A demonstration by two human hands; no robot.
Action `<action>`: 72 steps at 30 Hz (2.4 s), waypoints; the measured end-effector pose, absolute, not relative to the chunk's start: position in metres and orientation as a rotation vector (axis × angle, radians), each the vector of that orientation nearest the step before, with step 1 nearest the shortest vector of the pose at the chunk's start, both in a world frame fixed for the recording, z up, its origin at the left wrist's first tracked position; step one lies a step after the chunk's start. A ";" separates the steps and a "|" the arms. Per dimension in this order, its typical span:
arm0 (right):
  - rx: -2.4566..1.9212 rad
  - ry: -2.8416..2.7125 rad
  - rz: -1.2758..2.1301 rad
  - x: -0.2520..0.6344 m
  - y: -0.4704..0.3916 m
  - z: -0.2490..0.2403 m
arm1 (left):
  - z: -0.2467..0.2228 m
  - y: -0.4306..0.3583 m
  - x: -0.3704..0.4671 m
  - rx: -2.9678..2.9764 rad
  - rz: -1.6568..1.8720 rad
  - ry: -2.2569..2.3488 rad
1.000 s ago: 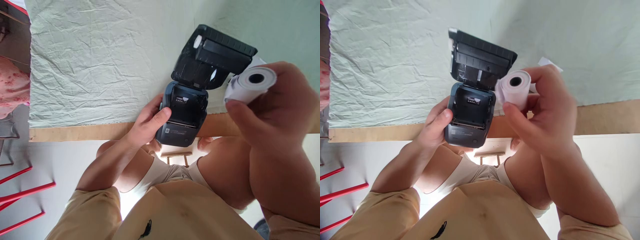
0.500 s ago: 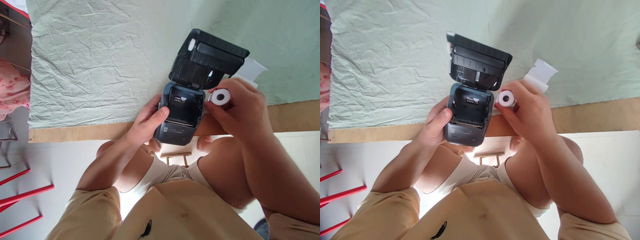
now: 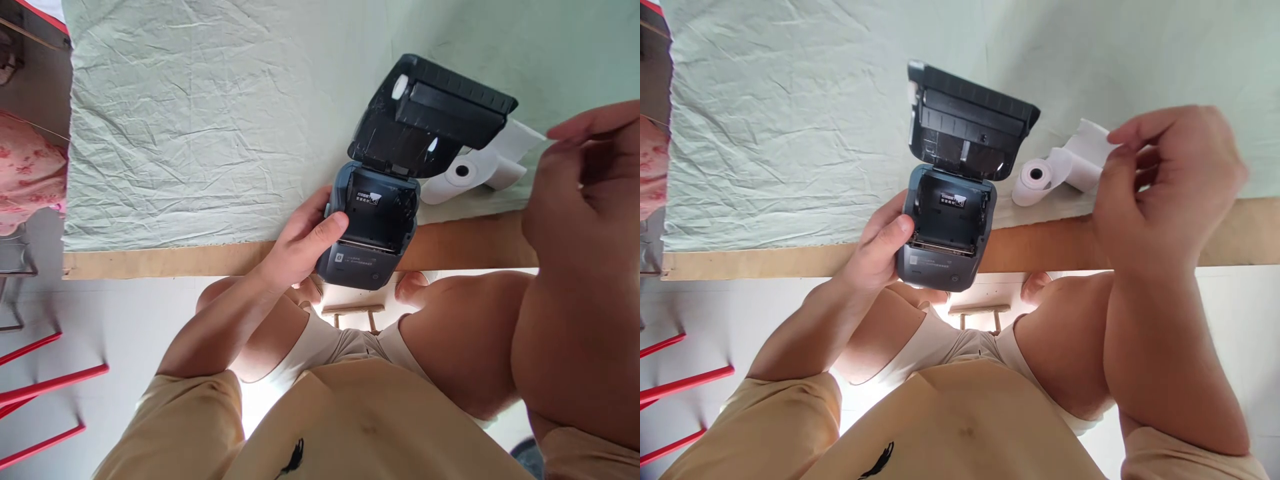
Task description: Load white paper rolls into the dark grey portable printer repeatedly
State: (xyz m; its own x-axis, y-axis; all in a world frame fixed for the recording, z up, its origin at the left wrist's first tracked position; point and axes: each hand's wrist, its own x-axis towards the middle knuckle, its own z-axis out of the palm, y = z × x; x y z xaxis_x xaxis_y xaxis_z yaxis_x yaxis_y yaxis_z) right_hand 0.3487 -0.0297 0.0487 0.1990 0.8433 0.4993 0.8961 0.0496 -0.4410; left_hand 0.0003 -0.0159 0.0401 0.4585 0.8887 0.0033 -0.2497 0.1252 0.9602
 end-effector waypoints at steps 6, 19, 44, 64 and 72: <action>-1.975 -1.912 -0.023 0.368 -0.023 0.037 | 0.042 -0.016 0.001 1.142 0.948 0.695; -1.790 -1.973 -0.002 0.370 -0.030 0.038 | 0.040 -0.016 0.002 1.141 0.977 0.734; -1.680 -1.740 -0.165 0.372 -0.031 0.027 | 0.033 -0.015 -0.004 1.166 0.980 0.710; -1.880 -1.775 -0.093 0.374 -0.036 0.013 | 0.029 -0.015 -0.006 1.179 0.983 0.754; -1.938 -1.821 0.025 0.375 -0.037 0.019 | 0.034 -0.016 -0.003 1.164 0.969 0.800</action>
